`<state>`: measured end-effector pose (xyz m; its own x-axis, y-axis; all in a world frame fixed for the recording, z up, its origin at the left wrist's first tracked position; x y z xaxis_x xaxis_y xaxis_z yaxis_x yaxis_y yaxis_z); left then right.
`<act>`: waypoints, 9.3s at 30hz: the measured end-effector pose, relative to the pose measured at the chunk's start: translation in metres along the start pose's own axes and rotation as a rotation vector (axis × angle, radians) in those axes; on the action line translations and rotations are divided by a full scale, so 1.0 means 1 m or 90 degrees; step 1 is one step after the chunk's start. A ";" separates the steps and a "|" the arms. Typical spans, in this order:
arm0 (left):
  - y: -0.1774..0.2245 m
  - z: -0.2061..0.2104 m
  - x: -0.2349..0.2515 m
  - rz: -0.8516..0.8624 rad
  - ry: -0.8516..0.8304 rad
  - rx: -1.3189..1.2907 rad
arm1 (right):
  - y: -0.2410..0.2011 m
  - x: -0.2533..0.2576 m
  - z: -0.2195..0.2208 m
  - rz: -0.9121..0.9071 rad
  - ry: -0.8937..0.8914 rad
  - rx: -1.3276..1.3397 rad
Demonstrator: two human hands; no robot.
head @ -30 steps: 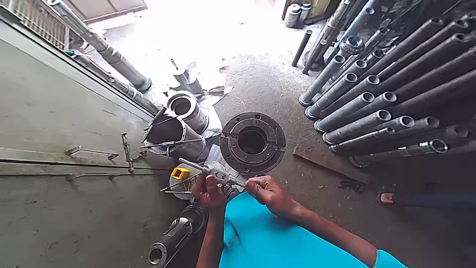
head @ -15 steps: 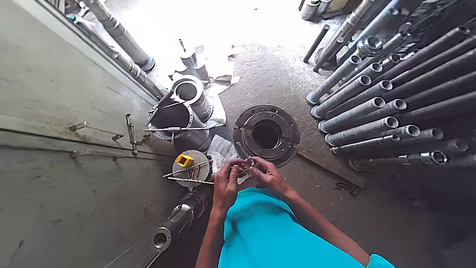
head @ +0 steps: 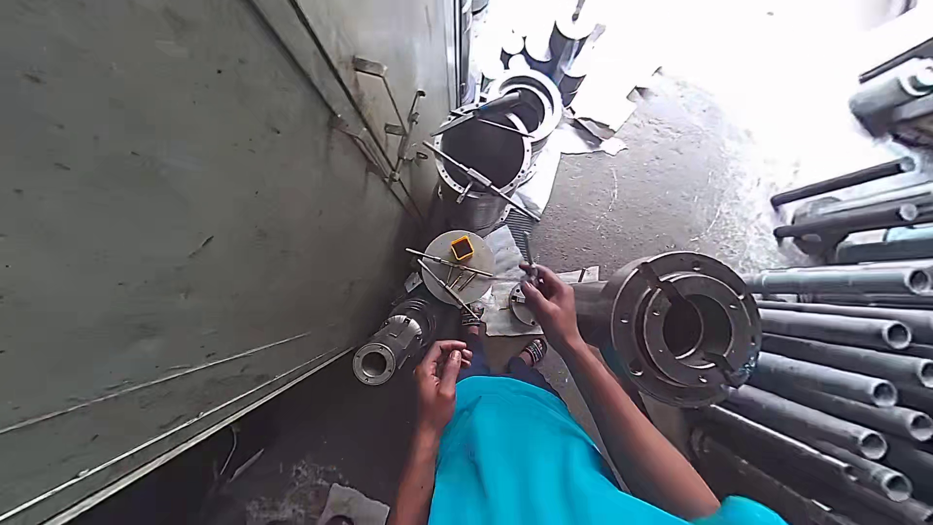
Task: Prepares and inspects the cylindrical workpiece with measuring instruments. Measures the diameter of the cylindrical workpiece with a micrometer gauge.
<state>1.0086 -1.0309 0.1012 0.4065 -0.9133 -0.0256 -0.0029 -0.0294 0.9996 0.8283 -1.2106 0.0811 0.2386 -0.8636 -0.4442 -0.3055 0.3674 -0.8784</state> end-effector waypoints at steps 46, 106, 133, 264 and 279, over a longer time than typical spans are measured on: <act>-0.003 0.010 0.011 0.094 -0.068 0.015 | 0.017 0.088 0.048 0.229 0.074 0.325; 0.006 0.394 -0.022 0.497 -0.408 0.487 | 0.022 -0.163 -0.286 0.034 0.289 -0.675; 0.012 0.396 -0.020 0.466 -0.422 0.499 | -0.005 -0.150 -0.338 -0.368 -0.092 -0.817; 0.072 0.522 0.079 0.294 -1.000 0.319 | 0.064 -0.177 -0.230 0.194 0.111 0.389; 0.085 0.540 0.056 0.357 -1.159 0.326 | 0.054 -0.152 -0.204 0.155 0.170 0.484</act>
<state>0.5382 -1.3042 0.1774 -0.9905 -0.1128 -0.0788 -0.1295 0.5711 0.8106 0.5870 -1.1295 0.1370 -0.0093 -0.7478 -0.6639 0.4064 0.6038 -0.6858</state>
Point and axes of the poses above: each hand's wrist, its own x-axis towards the middle knuckle, its own z-axis out of the palm, y = z × x, the point moved 3 cm from there along x, towards the middle knuckle, and after that the axes turned 13 degrees about z, right-handed, at the moved point
